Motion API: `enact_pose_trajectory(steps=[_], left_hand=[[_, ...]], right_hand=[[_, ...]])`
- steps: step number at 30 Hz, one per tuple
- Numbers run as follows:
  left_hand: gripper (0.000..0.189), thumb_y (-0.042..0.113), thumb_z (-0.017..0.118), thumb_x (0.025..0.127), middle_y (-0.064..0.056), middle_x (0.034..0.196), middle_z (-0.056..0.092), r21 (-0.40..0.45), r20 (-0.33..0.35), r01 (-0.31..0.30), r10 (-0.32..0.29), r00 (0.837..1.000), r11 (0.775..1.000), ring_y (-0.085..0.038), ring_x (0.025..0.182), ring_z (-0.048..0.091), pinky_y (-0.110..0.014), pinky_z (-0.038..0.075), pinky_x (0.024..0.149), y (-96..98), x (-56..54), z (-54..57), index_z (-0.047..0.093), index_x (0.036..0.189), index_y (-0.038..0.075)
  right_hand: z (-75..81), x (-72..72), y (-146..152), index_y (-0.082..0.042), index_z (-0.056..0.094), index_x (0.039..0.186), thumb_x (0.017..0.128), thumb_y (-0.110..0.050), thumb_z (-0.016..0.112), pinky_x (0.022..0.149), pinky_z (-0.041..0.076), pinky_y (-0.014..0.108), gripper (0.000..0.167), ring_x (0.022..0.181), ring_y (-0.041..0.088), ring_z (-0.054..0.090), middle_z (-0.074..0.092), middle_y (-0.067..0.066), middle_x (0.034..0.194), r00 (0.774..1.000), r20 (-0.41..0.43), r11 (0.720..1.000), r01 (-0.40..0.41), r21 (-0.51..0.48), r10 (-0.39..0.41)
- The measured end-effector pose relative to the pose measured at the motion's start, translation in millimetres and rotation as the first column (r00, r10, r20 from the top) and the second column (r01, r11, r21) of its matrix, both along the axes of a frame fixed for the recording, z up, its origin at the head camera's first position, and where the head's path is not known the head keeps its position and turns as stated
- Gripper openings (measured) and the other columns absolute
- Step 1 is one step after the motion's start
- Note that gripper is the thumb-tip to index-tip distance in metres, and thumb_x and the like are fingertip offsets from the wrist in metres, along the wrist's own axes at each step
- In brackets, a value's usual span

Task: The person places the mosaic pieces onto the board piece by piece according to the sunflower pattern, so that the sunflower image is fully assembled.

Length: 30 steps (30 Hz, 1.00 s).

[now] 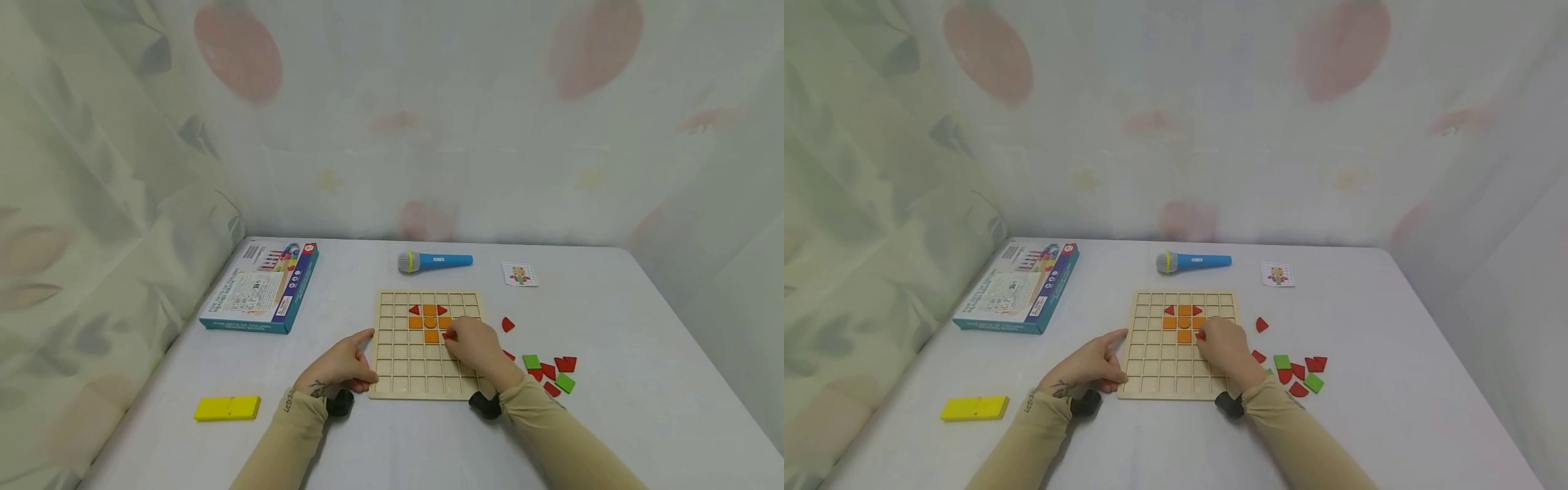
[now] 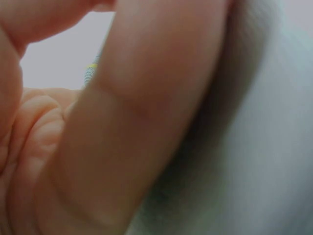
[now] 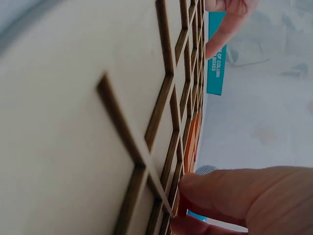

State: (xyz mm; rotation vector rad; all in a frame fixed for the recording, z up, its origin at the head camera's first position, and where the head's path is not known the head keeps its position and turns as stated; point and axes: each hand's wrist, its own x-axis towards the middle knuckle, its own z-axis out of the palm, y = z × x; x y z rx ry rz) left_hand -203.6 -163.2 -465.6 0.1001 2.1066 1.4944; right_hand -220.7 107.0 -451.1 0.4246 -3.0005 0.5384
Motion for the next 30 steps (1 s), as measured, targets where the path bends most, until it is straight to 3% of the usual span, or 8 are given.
enact_pose_trajectory(steps=[15, 22, 30], left_hand=[[0.100, -0.002, 0.075, 0.069, -0.008, 0.067, 0.059, 0.006, -0.003, -0.001, 0.001, 1.000, 1.000, -0.011, 0.048, 0.057, -0.025, 0.051, 0.046, -0.2, -0.8, -1.1, 0.016, 0.149, 0.011], [0.101, -0.002, 0.075, 0.068, -0.008, 0.067, 0.060, 0.019, -0.004, 0.002, -0.002, 1.000, 1.000, -0.011, 0.047, 0.057, -0.025, 0.051, 0.046, -0.5, -0.8, -2.3, 0.016, 0.149, 0.011], [0.100, -0.002, 0.076, 0.068, -0.008, 0.067, 0.060, -0.010, -0.015, 0.004, -0.004, 1.000, 1.000, -0.011, 0.048, 0.057, -0.025, 0.052, 0.047, -0.5, -0.9, -2.9, 0.017, 0.148, 0.010]], right_hand=[[4.0, 1.9, -1.4, -0.011, 0.073, 0.086, 0.080, -0.016, 0.070, 0.062, 0.050, 0.031, 0.009, 0.074, 0.016, 0.058, 0.064, 0.003, 0.083, 1.000, 0.004, 1.000, -0.006, 0.003, 0.006], [28.3, 7.5, 16.7, -0.007, 0.070, 0.102, 0.083, -0.017, 0.067, 0.074, 0.052, 0.040, 0.022, 0.092, 0.024, 0.061, 0.066, 0.008, 0.100, 0.997, 0.050, 0.997, 0.054, -0.045, -0.052], [49.3, 21.6, 68.8, -0.002, 0.067, 0.107, 0.085, -0.017, 0.065, 0.073, 0.052, 0.045, 0.027, 0.096, 0.032, 0.059, 0.064, 0.017, 0.106, 0.990, 0.058, 0.988, 0.135, -0.073, -0.131]])
